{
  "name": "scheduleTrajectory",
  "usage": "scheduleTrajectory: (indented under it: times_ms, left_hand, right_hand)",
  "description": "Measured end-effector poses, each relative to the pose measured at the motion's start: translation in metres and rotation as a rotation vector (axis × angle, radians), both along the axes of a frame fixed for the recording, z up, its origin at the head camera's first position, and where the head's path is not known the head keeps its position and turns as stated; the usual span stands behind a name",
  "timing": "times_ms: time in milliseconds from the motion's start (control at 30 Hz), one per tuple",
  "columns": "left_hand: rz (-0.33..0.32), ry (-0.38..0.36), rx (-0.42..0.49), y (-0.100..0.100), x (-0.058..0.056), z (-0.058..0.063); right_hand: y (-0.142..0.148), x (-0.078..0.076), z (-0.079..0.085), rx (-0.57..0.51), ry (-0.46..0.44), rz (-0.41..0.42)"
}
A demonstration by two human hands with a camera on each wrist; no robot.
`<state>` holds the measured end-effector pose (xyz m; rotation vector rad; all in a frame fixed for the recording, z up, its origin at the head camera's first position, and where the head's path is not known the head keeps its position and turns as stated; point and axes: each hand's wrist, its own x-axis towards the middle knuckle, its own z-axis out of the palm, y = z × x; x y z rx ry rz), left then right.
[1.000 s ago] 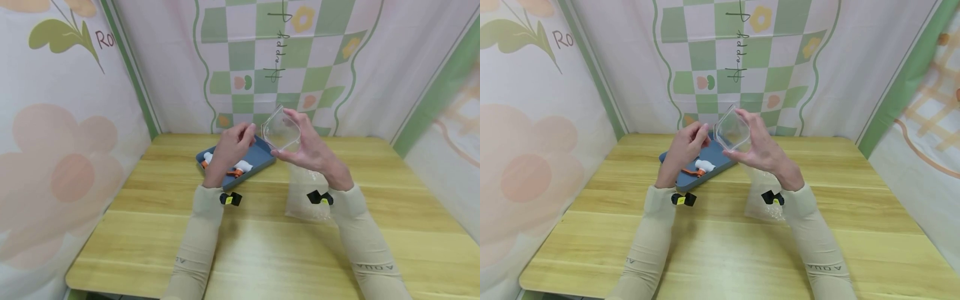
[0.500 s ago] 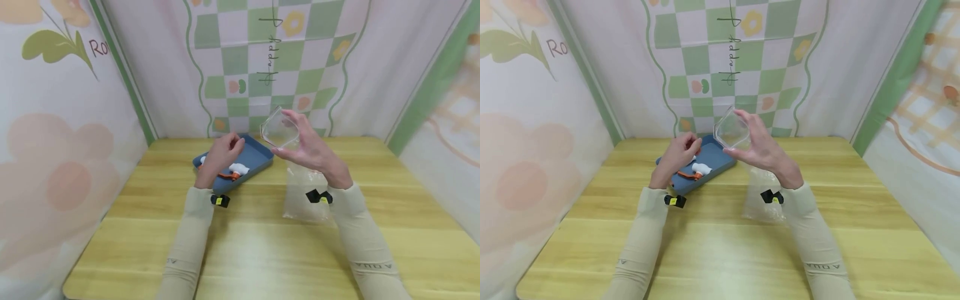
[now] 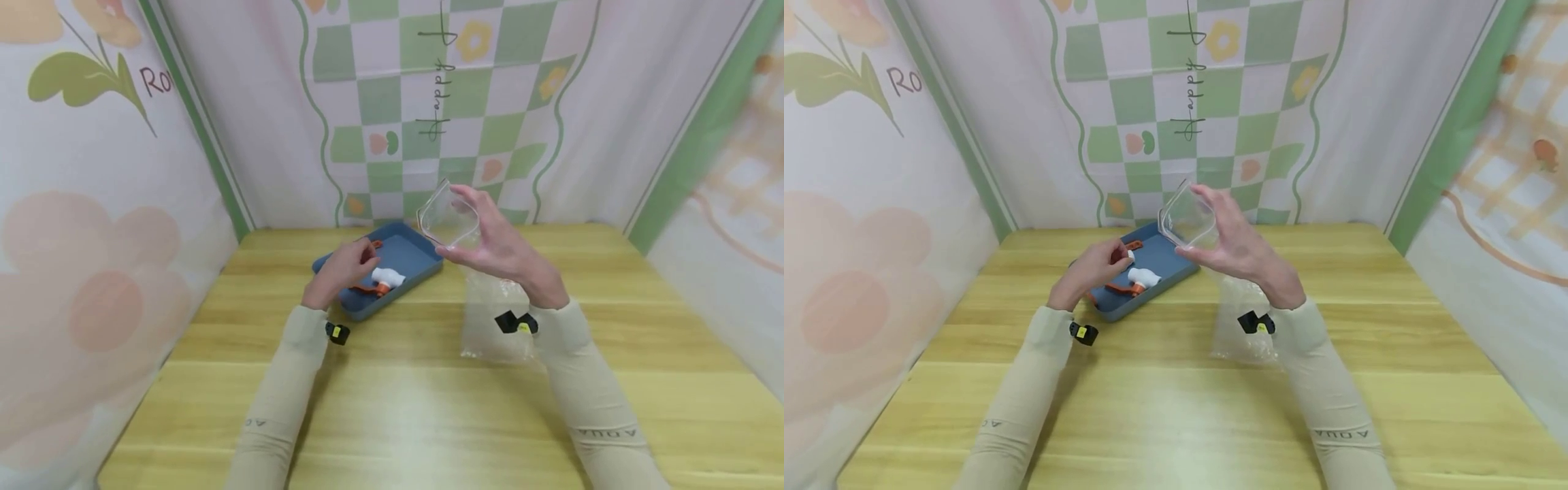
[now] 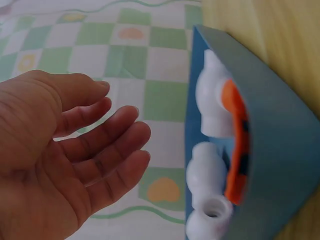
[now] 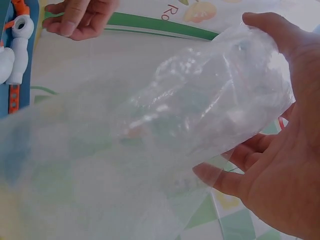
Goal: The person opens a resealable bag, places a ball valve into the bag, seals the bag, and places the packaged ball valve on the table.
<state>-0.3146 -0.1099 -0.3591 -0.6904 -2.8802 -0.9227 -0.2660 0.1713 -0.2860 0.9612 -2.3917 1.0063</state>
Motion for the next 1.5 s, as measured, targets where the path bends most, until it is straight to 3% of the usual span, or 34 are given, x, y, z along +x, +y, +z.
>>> scheduleTrajectory:
  times_ms: [167,333,800,1267,1500]
  left_hand:
    - [0.001,-0.056,-0.058,-0.004,-0.006,-0.012]
    - [-0.018,-0.046,-0.091,-0.006,-0.012,-0.023]
    - [-0.022,-0.064,-0.196,-0.007,-0.018,-0.037]
    - [-0.066,-0.078,-0.308,-0.001,-0.021,-0.043]
    - [-0.031,-0.173,-0.387,0.004,-0.022,-0.038]
  right_hand:
    - [-0.002,-0.001,0.0,0.025,-0.017,-0.004]
    - [-0.004,-0.001,-0.001,0.04,-0.026,-0.007]
    - [-0.009,-0.009,-0.005,0.071,0.008,0.041]
    - [-0.01,-0.017,-0.011,0.068,0.002,0.059]
    - [-0.011,-0.021,-0.012,0.093,-0.013,0.052]
